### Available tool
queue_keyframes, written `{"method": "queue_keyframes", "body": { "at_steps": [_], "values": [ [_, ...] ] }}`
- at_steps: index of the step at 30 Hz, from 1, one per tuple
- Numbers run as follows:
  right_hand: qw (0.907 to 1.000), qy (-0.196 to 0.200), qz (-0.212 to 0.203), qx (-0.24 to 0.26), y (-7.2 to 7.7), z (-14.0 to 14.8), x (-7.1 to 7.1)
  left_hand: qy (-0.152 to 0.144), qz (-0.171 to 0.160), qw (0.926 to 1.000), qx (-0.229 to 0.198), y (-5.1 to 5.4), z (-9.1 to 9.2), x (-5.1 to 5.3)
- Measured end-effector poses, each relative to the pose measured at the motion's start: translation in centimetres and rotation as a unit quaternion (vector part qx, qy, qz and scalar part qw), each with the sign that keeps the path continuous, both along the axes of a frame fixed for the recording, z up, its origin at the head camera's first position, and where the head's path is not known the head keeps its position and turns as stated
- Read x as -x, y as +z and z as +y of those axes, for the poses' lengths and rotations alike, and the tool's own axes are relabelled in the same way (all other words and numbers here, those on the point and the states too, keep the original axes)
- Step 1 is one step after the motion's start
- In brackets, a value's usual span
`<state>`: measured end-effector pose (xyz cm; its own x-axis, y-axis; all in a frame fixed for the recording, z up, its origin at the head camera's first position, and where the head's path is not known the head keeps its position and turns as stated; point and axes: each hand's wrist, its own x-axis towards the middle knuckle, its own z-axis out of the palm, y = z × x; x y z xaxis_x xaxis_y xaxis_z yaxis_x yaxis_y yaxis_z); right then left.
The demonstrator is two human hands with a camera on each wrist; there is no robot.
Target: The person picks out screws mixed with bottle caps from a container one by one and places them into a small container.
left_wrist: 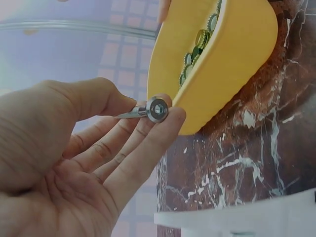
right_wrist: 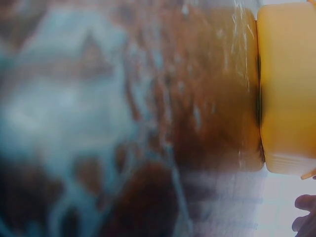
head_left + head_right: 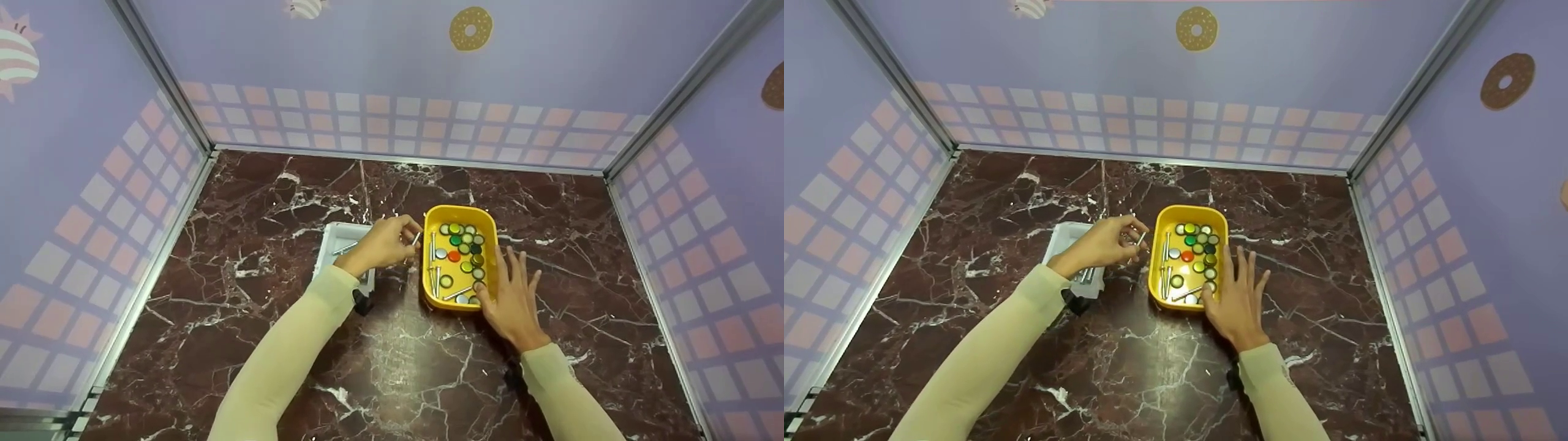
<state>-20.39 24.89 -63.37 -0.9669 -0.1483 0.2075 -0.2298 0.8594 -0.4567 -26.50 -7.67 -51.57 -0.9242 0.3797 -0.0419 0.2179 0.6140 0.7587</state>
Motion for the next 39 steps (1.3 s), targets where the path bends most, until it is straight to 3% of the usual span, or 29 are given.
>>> {"method": "queue_keyframes", "body": {
  "at_steps": [8, 15, 18, 25, 39],
  "values": [
    [1.0, -0.001, -0.005, -0.001, -0.1, 0.0, -0.1, 0.024, -0.04, 0.9984, -0.033, -0.3, -2.2, -0.4],
    [1.0, -0.003, -0.006, -0.001, 0.1, 0.1, 0.0, 0.054, -0.021, 0.9983, -0.009, -0.2, -4.2, -0.5],
    [0.9999, -0.002, -0.012, -0.001, 0.1, 0.1, 0.0, 0.06, -0.027, 0.9977, -0.019, -0.2, -5.0, -0.6],
    [0.9999, -0.003, -0.012, 0.001, 0.3, 0.1, 0.0, 0.065, -0.023, 0.9974, -0.02, -0.2, -6.7, -0.8],
    [0.9999, 0.0, -0.013, 0.005, 0.1, 0.0, 0.0, 0.072, -0.048, 0.9962, -0.012, -0.5, -9.2, -1.0]
  ]
}}
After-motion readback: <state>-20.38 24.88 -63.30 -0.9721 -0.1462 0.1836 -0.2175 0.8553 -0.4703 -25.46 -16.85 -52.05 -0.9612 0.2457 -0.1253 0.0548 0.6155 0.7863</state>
